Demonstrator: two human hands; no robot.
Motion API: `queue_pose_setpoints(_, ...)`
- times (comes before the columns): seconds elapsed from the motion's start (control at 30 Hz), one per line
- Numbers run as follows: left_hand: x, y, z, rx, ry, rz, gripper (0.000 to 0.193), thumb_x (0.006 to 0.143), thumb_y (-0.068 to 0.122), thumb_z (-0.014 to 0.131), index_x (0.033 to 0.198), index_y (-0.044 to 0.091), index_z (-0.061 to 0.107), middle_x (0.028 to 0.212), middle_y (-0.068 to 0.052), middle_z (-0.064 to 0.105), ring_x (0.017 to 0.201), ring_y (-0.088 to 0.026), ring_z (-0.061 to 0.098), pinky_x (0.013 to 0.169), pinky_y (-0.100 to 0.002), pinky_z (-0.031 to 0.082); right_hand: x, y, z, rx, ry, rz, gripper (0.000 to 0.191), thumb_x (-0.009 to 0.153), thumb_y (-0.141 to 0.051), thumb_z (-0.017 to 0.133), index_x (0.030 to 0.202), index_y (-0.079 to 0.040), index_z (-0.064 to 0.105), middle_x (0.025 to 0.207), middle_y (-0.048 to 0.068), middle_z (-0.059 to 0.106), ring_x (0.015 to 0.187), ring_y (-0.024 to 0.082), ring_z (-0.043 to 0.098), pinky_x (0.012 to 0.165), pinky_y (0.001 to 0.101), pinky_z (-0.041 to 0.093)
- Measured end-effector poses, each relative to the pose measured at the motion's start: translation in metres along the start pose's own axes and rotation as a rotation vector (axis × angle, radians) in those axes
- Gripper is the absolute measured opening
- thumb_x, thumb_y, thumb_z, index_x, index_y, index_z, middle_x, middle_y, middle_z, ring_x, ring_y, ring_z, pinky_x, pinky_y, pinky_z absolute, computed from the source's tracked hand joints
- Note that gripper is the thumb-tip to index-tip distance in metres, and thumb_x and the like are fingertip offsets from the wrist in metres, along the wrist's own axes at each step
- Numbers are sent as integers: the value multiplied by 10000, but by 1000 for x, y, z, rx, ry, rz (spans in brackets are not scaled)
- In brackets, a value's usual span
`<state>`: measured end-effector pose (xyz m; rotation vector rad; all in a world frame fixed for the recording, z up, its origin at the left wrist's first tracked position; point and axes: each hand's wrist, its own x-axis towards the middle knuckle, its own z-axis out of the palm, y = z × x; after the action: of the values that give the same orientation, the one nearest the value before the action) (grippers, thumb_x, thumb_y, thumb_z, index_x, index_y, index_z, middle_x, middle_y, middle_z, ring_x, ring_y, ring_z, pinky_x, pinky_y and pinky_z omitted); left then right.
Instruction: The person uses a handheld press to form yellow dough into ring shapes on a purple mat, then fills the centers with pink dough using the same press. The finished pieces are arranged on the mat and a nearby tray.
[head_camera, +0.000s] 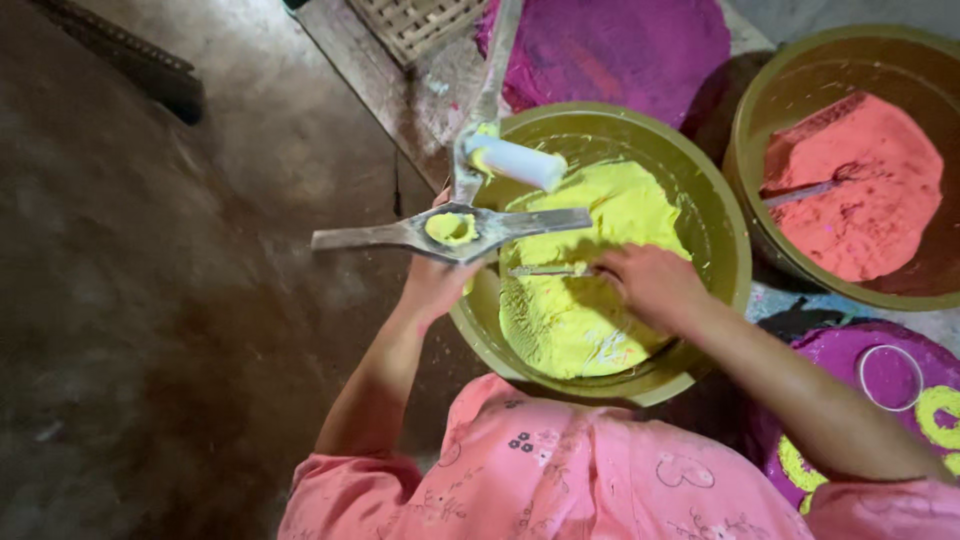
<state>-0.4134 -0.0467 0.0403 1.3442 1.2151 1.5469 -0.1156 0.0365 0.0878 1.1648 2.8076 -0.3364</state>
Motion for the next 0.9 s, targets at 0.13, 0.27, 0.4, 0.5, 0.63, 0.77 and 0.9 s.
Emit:
queue_pose_setpoints(0.13, -4, 13, 15, 184, 106, 44, 701, 885, 108, 800, 1486, 31, 446, 1394, -104, 590, 1249, -198, 614, 1071, -331, 494, 25, 5, -11, -276, -137, -47, 382, 902, -220, 553, 1273, -255, 638, 895, 97, 702, 829, 308, 723, 680, 470, 571)
queue_pose_setpoints(0.27, -5, 11, 18, 262, 150, 152, 617, 896, 101, 805, 1440, 18, 527, 1512, -139, 519, 1384, -249, 546, 1162, -363, 444, 33, -18, -8, -386, -188, -219, 487, 931, -155, 541, 1406, -265, 558, 843, 78, 698, 672, 300, 724, 557, 445, 568)
queue_pose_setpoints(0.4, -7, 7, 16, 301, 149, 203, 505, 896, 111, 818, 1349, 32, 609, 1527, -141, 521, 1392, -263, 560, 1167, -362, 460, 17, -32, -7, -443, -417, -231, 564, 955, -179, 536, 1506, -269, 455, 858, 83, 706, 676, 285, 731, 579, 434, 573)
queue_pose_setpoints(0.5, -7, 7, 17, 323, 146, 203, 498, 890, 115, 824, 1336, 30, 620, 1519, -144, 524, 1391, -265, 557, 1164, -365, 457, -14, -34, -8, -311, -475, -206, 625, 893, -221, 587, 1500, -282, 453, 942, 84, 703, 712, 297, 731, 623, 451, 578)
queue_pose_setpoints(0.63, -7, 9, 18, 299, 150, 165, 540, 884, 125, 826, 1367, 23, 607, 1505, -141, 538, 1366, -262, 574, 1148, -359, 467, -60, -38, -12, -25, -482, -125, 760, 806, -377, 708, 1512, -273, 447, 1031, 122, 703, 783, 359, 712, 696, 488, 565)
queue_pose_setpoints(0.77, -6, 14, 16, 263, 127, 172, 544, 893, 112, 830, 1377, 17, 602, 1501, -137, 551, 1360, -264, 592, 1145, -354, 473, -95, -29, -27, 143, -510, 18, 758, 763, -196, 647, 1500, -304, 508, 1059, 124, 736, 885, 364, 707, 751, 486, 557)
queue_pose_setpoints(0.9, -4, 24, 22, 454, 105, 216, 567, 870, 189, 839, 1371, 67, 603, 1479, -120, 579, 1301, -294, 634, 1082, -372, 519, -110, 10, -59, 226, -625, 135, 505, 917, -361, 611, 1417, -296, 642, 1019, 125, 782, 893, 274, 747, 816, 387, 580)
